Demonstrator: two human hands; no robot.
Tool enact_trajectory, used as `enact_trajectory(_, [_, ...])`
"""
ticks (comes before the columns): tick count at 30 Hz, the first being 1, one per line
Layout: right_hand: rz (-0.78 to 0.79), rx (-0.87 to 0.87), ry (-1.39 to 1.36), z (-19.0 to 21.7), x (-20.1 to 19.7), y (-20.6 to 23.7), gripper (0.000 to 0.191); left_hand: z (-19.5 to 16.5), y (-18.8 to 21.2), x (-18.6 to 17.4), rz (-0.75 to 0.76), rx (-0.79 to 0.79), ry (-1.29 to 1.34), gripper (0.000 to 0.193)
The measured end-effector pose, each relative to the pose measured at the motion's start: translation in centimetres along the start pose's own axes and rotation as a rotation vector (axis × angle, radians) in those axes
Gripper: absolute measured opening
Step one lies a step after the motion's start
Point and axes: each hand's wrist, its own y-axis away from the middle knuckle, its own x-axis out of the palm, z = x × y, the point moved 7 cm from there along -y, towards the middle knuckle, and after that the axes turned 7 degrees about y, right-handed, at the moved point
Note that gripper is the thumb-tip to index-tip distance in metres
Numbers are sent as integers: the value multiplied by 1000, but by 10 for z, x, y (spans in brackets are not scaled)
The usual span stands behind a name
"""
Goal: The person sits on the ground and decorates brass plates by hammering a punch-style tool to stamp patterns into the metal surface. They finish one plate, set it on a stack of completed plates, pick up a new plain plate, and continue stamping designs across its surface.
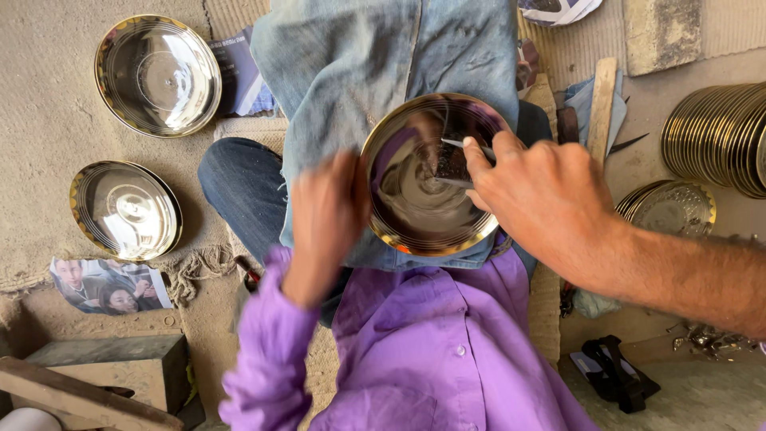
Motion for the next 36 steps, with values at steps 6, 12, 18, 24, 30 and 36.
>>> enact_trajectory(6, [-27, -5, 1, 0, 1, 4, 61, 1, 87, 16, 0, -474, 342, 32])
enact_trajectory(12, [6, 12, 2, 3, 6, 4, 60, 0, -2, -14, 17, 4, 210, 25])
enact_trajectory(18, [5, 52, 7, 0, 5, 8, 59, 1, -31, 11, 76, 50, -3, 20])
enact_trajectory(24, [-22, 104, -13, 1, 6, 18, 58, -4, 67, 22, -21, -290, 327, 21])
enact_trajectory(30, [-288, 176, -229, 2, -1, 53, 53, 7, 97, 27, -41, -544, 954, 15])
enact_trajectory(36, [-524, 384, -935, 5, 42, 79, 63, 105, 148, -57, -593, -534, 1129, 11])
